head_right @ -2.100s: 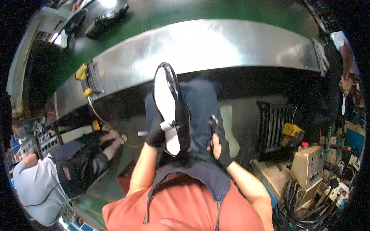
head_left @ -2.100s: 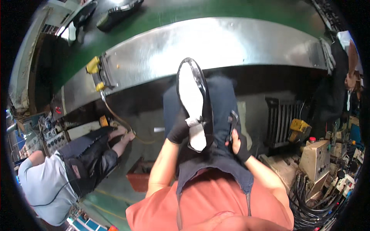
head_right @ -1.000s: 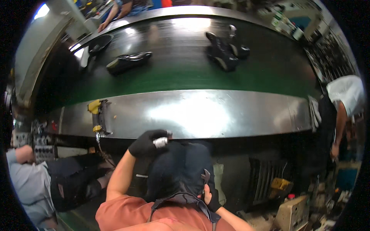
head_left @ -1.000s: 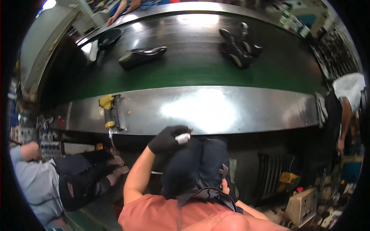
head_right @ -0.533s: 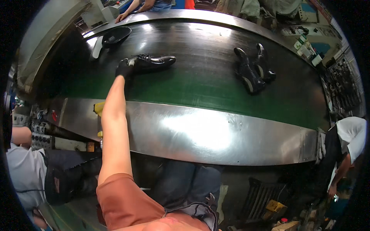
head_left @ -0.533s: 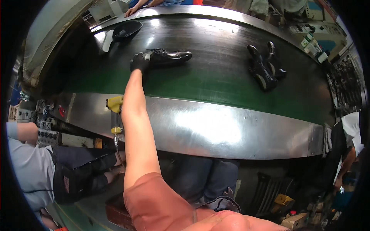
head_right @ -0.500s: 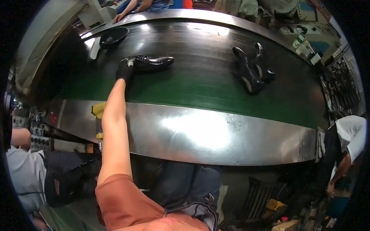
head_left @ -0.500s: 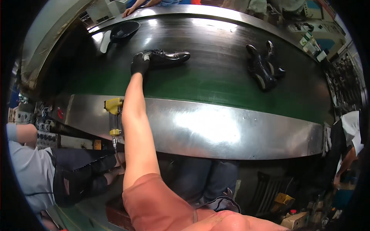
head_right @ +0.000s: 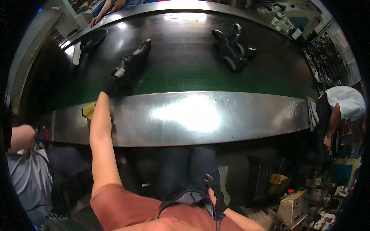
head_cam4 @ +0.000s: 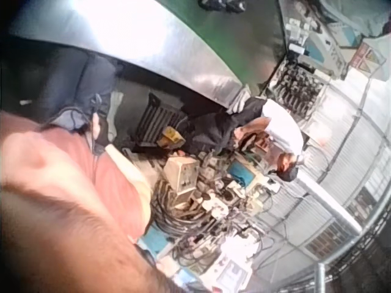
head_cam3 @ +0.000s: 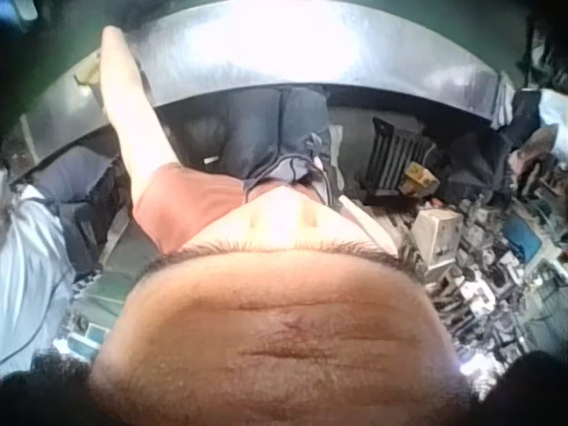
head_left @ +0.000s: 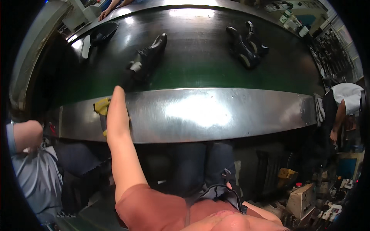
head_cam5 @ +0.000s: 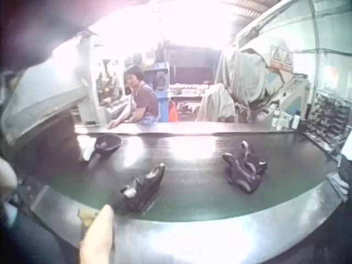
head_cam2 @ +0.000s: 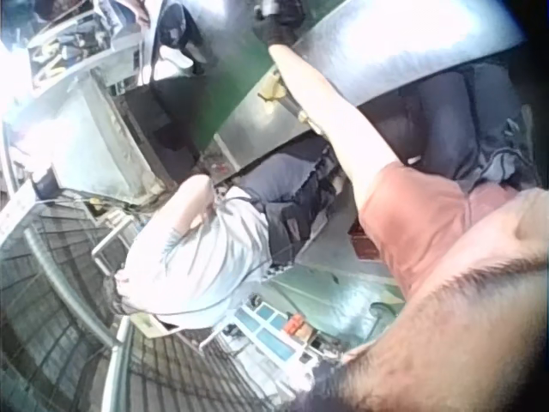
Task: The person sits on the floor and uses pliers to trim excess material from the white soles of black shoes. They pick up shoes from a nearby conveyor belt, hold them on their lap, and scrape the soles repeatedly before placing them back on the belt.
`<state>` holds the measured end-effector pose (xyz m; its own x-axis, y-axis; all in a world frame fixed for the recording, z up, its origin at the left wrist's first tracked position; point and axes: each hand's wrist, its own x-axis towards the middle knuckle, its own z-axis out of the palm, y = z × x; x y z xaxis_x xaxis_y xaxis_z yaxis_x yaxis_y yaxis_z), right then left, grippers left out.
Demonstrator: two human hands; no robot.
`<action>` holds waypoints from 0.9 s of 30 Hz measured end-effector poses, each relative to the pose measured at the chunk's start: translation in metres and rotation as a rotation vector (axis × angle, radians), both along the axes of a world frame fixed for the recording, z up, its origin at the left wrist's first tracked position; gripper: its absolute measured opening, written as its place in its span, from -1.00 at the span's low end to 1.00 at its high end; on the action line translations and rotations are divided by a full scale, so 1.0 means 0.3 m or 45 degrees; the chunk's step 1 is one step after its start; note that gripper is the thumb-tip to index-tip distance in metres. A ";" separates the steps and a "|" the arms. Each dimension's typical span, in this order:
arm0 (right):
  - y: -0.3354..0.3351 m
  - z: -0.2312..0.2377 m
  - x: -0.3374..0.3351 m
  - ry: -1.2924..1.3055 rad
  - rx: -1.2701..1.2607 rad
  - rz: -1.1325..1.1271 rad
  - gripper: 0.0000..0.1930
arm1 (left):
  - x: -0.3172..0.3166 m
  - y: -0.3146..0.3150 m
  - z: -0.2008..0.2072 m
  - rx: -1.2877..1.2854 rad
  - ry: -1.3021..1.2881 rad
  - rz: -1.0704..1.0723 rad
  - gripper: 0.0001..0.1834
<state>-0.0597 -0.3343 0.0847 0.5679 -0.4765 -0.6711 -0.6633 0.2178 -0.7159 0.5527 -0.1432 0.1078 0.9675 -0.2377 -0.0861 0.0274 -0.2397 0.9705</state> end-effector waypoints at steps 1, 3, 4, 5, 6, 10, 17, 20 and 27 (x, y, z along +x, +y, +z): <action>0.005 0.006 -0.004 -0.013 0.002 0.006 -0.46 | 0.087 0.063 -0.052 0.084 0.038 0.089 -0.29; 0.001 -0.001 0.014 -0.051 0.037 0.065 -0.46 | 0.283 0.256 -0.170 0.465 0.061 0.344 -0.33; -0.001 -0.002 0.009 -0.043 0.027 0.051 -0.46 | 0.294 0.214 -0.198 0.524 -0.049 0.394 -0.28; -0.002 -0.005 0.004 -0.039 0.035 0.055 -0.46 | 0.296 0.201 -0.203 0.602 -0.163 0.468 -0.24; -0.003 -0.004 -0.005 -0.022 0.031 0.040 -0.46 | 0.256 0.150 -0.213 0.627 -0.319 0.391 -0.15; -0.016 -0.011 -0.032 -0.014 0.027 0.038 -0.46 | 0.092 -0.058 -0.172 0.944 -0.345 0.526 0.09; -0.011 -0.047 -0.056 -0.132 0.045 0.062 -0.46 | -0.025 -0.107 -0.036 0.535 0.053 0.362 -0.22; 0.001 -0.074 -0.071 -0.211 0.076 0.038 -0.46 | -0.111 0.006 0.026 -0.576 0.516 -0.156 -0.42; -0.002 -0.180 -0.153 -0.253 0.273 -0.080 -0.43 | -0.777 0.248 -0.023 -1.013 0.096 -0.284 -0.50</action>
<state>-0.1054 -0.3350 0.0308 0.6721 -0.3742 -0.6389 -0.4953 0.4142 -0.7636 0.3195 -0.0688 0.1010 0.8886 -0.4409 0.1262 0.1324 0.5102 0.8498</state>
